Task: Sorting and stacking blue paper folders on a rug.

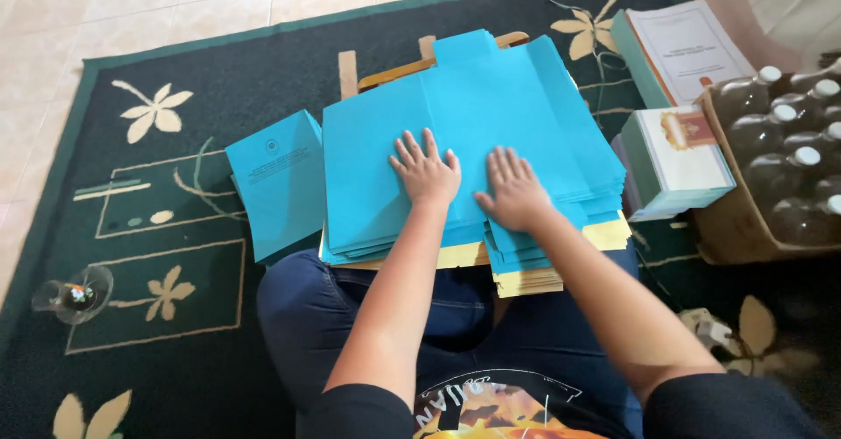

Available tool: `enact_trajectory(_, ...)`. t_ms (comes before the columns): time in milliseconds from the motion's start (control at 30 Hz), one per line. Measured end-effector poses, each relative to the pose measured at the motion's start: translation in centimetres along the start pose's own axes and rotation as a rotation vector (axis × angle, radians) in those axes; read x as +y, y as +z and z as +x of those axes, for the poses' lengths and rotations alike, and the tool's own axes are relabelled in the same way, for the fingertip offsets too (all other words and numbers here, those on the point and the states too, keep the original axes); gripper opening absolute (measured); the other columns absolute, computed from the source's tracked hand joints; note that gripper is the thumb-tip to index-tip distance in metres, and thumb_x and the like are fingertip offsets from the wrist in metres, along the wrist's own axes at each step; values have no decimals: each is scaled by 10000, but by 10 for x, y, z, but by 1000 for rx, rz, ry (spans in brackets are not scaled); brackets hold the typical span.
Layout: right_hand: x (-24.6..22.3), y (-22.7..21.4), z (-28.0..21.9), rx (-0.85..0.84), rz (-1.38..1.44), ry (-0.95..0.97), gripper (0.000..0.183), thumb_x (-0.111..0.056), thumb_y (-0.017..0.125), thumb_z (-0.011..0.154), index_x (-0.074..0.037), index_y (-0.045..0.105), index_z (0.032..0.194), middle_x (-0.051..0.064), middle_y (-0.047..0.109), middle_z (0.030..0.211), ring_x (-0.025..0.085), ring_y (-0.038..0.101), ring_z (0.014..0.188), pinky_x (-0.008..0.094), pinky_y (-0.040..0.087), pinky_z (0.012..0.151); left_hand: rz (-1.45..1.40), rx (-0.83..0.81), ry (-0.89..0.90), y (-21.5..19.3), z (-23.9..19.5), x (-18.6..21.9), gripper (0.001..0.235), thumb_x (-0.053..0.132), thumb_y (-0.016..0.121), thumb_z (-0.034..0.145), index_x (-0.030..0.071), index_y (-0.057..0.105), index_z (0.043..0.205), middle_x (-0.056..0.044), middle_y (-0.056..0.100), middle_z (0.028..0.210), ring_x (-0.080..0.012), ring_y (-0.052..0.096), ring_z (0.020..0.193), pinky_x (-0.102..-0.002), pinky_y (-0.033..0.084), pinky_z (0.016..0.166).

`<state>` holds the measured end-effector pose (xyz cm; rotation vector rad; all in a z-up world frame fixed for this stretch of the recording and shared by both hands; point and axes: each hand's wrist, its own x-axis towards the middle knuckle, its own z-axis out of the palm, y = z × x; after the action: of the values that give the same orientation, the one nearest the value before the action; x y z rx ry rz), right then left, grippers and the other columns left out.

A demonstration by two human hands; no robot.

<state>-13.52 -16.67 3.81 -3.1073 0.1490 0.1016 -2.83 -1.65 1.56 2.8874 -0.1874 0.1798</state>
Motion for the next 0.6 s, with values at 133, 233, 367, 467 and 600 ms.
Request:
enact_trajectory(133,5,-8,2,60,85,22,907,-657,411,984,-31,311,1633,219,341,1658,413,294,1545,572,241,1238,-57,-55,223,-10,-15,-28,629,418,377,1029,189,373,1614,-225,285,1676,-432,224,1568,-659,173,1216)
enact_trajectory(233,28,4,9,99,122,201,952,-698,402,973,-24,312,1638,272,319,1655,464,255,1542,626,199,1227,-80,-51,304,-10,-14,-72,569,362,377,1058,212,391,1606,-206,309,1674,-413,252,1565,-658,196,1212)
enact_trajectory(367,14,20,20,7,-4,240,875,-715,294,1011,-159,281,1687,277,228,1708,507,161,1570,646,162,1235,-75,-91,138,-42,-16,-121,598,424,347,1070,205,356,1627,-219,286,1682,-413,244,1568,-657,205,1209)
enact_trajectory(467,-67,-38,1,-130,21,-94,731,-572,280,1059,-207,209,1689,161,179,1746,381,151,1612,567,169,1267,-71,-137,5,-44,-3,-143,647,497,314,1062,215,303,1645,-216,252,1692,-411,231,1571,-658,216,1207)
enact_trajectory(600,-65,-9,24,-144,23,-82,741,-626,243,1065,-252,139,1697,152,107,1756,382,82,1615,611,103,1266,-125,-245,-298,-15,26,-187,795,638,205,1030,165,151,1667,-248,222,1676,-467,266,1531,-688,283,1161)
